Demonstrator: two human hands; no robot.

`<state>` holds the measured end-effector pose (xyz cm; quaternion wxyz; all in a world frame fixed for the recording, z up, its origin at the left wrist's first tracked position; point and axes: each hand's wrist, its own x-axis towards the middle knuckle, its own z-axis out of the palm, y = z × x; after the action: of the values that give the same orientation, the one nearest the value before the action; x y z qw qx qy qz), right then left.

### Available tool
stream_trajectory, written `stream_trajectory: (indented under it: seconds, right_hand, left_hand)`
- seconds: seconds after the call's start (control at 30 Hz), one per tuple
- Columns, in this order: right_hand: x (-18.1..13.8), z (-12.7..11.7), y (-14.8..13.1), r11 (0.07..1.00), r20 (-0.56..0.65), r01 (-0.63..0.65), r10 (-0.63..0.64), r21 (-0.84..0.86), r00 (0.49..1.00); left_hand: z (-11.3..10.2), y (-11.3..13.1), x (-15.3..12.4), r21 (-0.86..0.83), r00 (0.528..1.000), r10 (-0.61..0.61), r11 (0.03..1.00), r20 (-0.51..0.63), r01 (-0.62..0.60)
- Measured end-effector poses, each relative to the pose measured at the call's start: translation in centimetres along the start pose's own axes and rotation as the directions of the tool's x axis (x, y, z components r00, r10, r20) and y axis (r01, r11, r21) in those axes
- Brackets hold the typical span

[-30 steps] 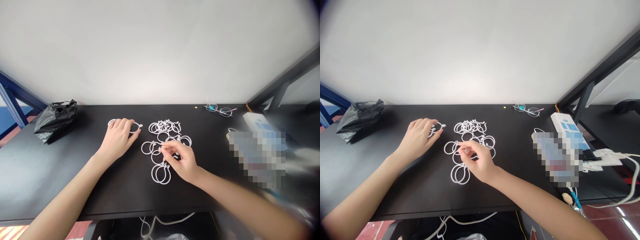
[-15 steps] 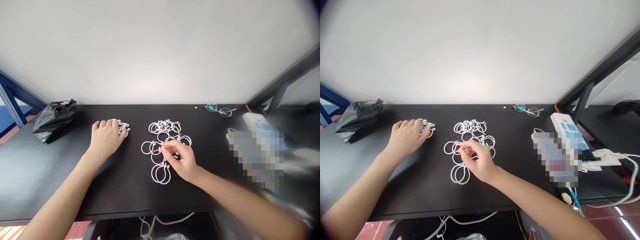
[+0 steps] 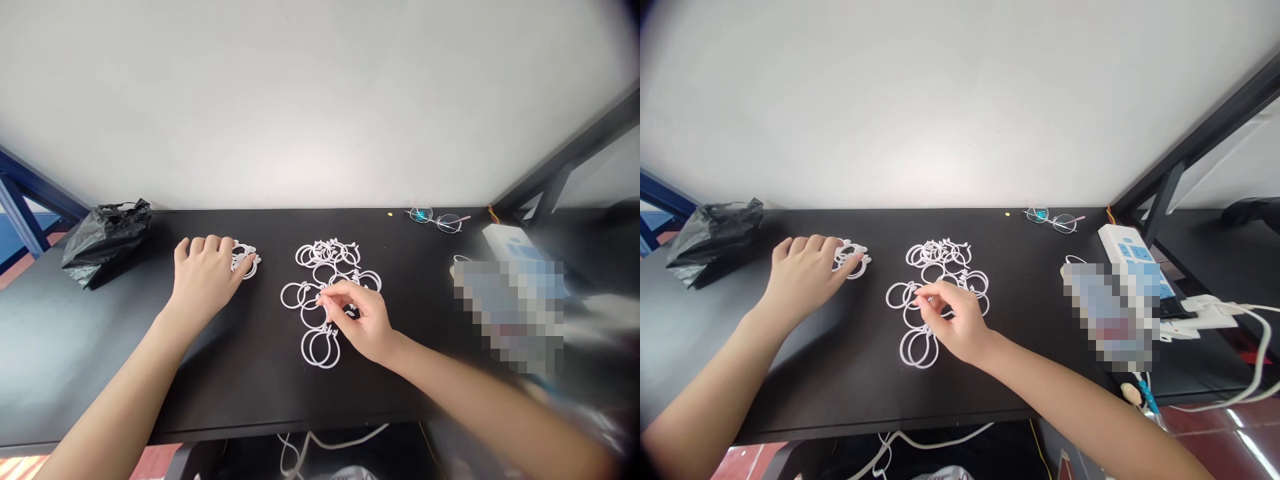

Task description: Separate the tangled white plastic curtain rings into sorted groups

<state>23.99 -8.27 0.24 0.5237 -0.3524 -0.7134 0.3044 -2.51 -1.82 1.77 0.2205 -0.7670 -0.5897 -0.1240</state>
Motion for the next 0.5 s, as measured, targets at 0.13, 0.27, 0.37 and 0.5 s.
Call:
stream_trajectory:
  seconds: [0.13,0.27,0.37,0.5]
  right_hand:
    - [-0.1,0.0,0.0,1.000,0.008,-0.004,0.004,-0.004,1.000]
    - [-0.1,0.0,0.0,1.000,0.013,-0.007,0.007,-0.018,1.000]
    - [-0.1,0.0,0.0,0.999,0.018,-0.018,0.019,-0.033,1.000]
    - [0.0,0.0,-0.1,0.999,0.018,-0.016,0.017,-0.048,1.000]
  left_hand:
    - [-1.0,1.3,0.6,-0.233,0.997,0.033,0.971,-0.071,-0.049]
    - [-1.6,3.3,0.6,-0.485,0.962,0.272,0.836,-0.038,-0.256]
    - [-1.5,4.7,-0.1,-0.582,0.898,0.440,0.730,0.001,-0.358]
    - [-1.3,5.8,-0.8,-0.651,0.854,0.518,0.665,0.050,-0.366]
